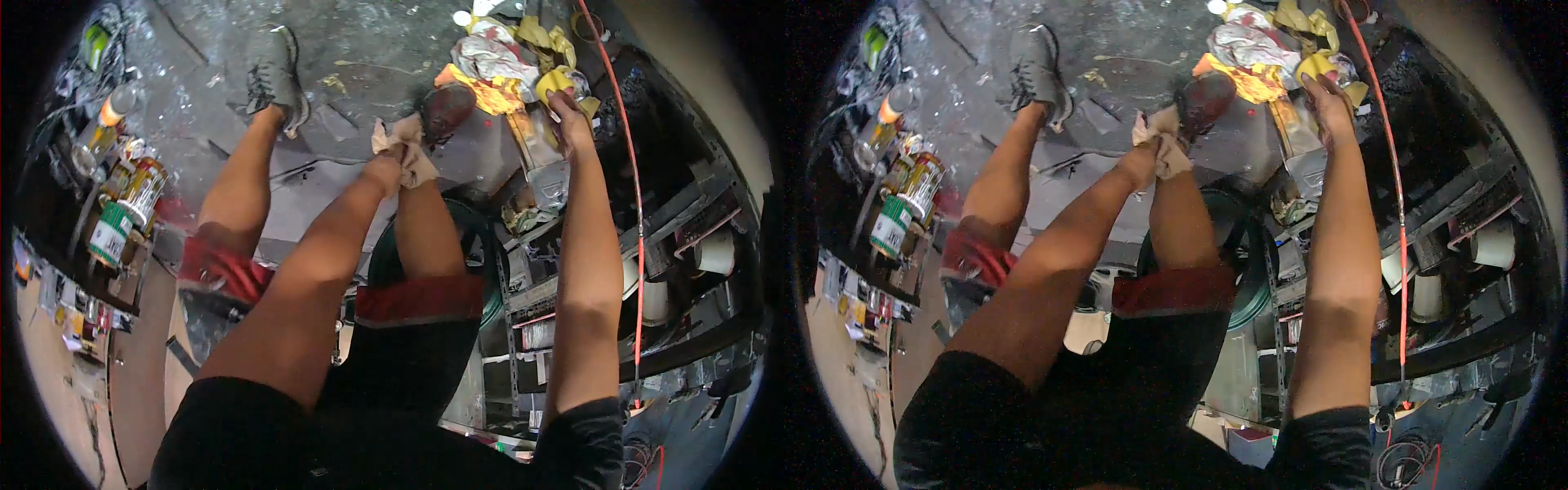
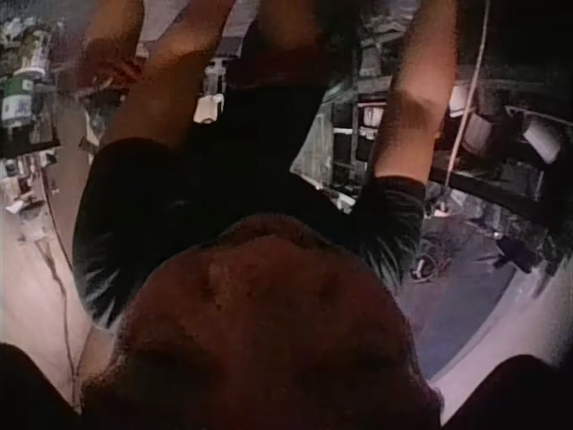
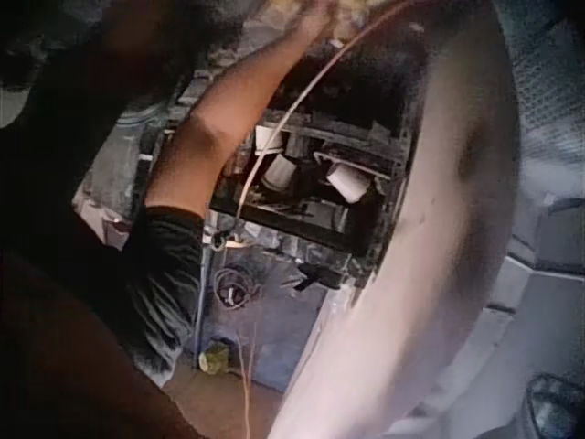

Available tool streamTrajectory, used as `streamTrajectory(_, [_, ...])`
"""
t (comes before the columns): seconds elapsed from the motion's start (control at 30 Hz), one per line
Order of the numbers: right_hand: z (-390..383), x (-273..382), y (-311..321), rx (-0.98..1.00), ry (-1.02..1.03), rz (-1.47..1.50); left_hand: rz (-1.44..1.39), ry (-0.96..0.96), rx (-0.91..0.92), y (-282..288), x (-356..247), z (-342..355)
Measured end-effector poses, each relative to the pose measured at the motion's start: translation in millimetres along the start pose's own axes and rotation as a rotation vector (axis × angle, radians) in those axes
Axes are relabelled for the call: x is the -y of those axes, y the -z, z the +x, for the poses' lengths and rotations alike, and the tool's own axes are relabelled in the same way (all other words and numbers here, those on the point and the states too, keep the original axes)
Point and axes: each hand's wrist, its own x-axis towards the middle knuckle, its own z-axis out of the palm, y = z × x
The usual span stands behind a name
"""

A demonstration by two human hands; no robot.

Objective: The person paints a car wheel by first cleaning it with a cloth, then applying a liquid from a container, and finally using a spray gun to apply a silver finish across the entire surface.

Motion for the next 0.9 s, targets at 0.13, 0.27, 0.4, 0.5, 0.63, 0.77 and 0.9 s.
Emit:
streamTrajectory(0.13, [-30, -6, 28, -0.007, -0.061, 0.473, -0.071, 0.079, 0.433, 9, -30, 13])
streamTrajectory(0.27, [-66, -7, 15, -0.137, -0.083, 0.994, -0.049, -0.118, 0.540, -3, -16, -19])
streamTrajectory(0.4, [-137, 14, -24, 0.127, 0.038, 1.180, -0.172, 0.177, 0.007, -21, 38, -75])
streamTrajectory(0.5, [-213, 29, -13, 0.040, 0.002, 1.227, -0.330, 0.247, -0.073, 55, -14, -114])
streamTrajectory(0.63, [-261, 39, -13, 0.143, 0.007, 0.691, -0.229, 0.130, -0.117, 166, -81, -181])
streamTrajectory(0.77, [-231, 34, -27, 0.137, 0.184, 0.048, -0.327, -0.187, -0.172, 195, -74, -233])
streamTrajectory(0.9, [-150, 36, -61, 0.062, 0.506, -0.544, -0.322, 0.001, -0.142, 183, -43, -237])
